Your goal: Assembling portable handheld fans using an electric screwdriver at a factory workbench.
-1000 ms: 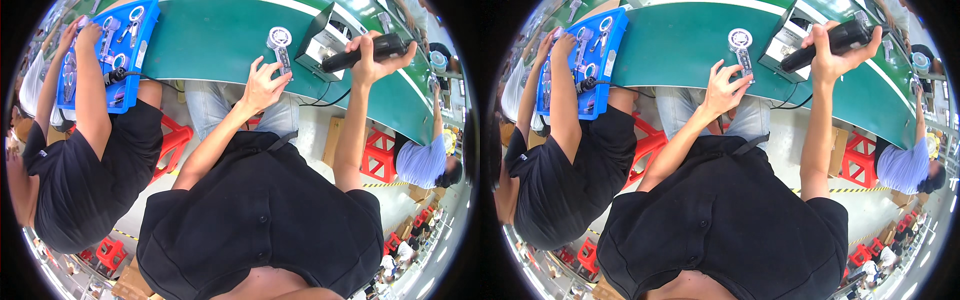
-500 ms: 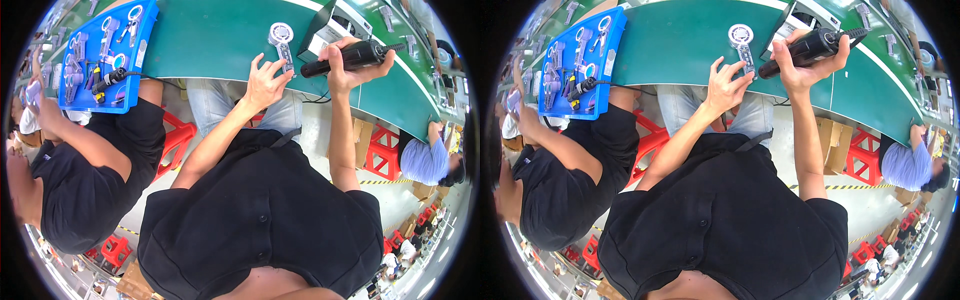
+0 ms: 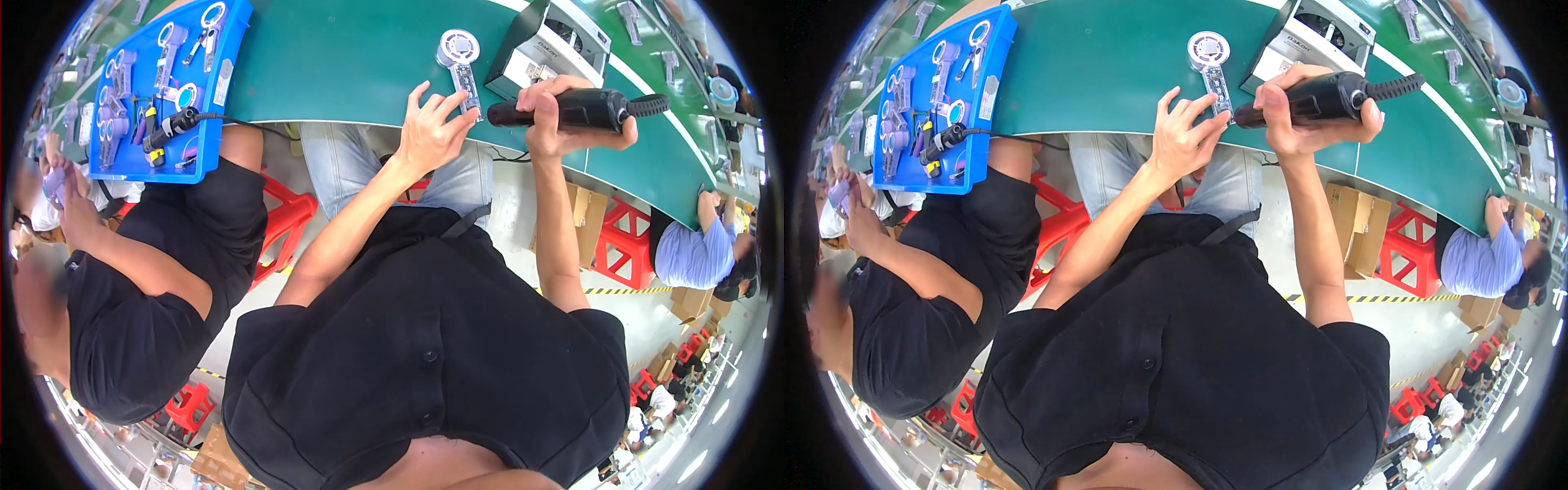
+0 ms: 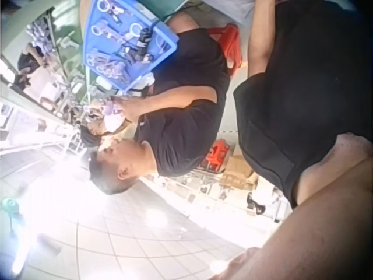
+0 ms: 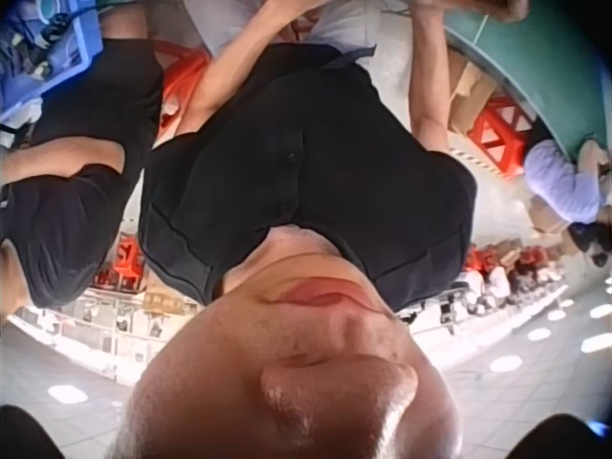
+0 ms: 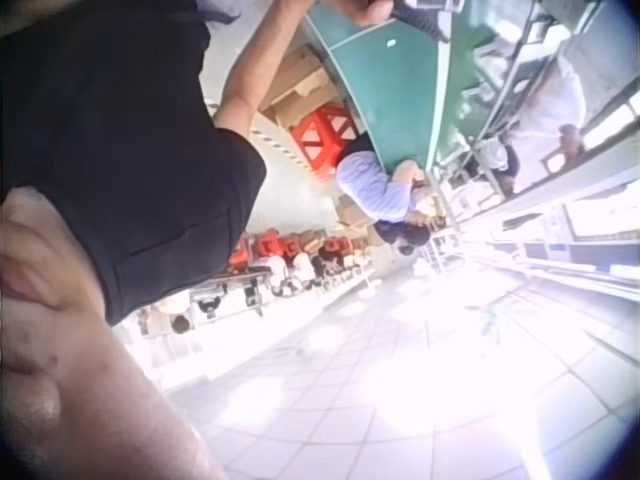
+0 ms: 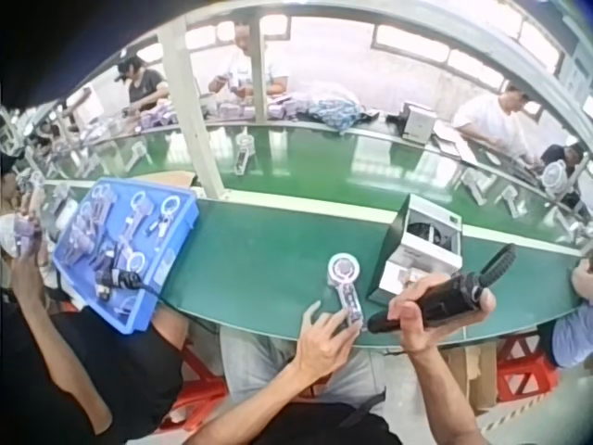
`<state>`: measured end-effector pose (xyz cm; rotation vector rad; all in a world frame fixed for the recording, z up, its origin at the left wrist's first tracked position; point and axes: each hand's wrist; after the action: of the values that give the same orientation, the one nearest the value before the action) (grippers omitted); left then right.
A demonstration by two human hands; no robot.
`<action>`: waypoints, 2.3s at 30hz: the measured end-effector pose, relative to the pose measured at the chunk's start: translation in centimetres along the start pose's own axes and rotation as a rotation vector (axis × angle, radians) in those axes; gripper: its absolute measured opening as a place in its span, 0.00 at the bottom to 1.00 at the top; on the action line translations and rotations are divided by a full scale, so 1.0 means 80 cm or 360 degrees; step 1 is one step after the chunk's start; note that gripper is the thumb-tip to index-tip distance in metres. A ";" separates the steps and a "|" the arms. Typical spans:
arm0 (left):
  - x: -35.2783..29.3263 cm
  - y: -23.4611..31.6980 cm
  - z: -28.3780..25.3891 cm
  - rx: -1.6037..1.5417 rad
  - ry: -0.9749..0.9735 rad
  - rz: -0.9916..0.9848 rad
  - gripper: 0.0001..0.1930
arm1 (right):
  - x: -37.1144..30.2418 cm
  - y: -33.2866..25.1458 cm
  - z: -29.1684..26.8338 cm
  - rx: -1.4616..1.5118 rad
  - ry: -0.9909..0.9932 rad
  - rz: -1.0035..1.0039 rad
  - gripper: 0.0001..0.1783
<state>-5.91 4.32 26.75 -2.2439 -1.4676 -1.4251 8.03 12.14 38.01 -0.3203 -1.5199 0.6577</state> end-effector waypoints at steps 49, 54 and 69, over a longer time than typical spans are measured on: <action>0.000 -0.003 -0.001 -0.0046 -0.0105 0.0010 0.12 | -0.007 -0.008 -0.004 0.0099 0.0007 0.0156 0.48; -0.001 -0.004 0.000 -0.0037 -0.0102 0.0013 0.11 | -0.004 -0.007 -0.002 0.0061 0.0020 0.0134 0.48; 0.006 0.000 -0.013 -0.0172 -0.0168 -0.0085 0.30 | 0.111 -0.007 -0.057 -0.0375 0.0033 -0.0069 0.51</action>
<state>-6.52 4.12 27.69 -2.3958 -1.5271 -1.4553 11.90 17.77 45.34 -0.4701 -1.5827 0.4399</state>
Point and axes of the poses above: each hand's wrist, its own x-axis towards the middle knuckle, its own z-axis out of the palm, y = z × x, and after that the axes turned 5 degrees about z, right-handed
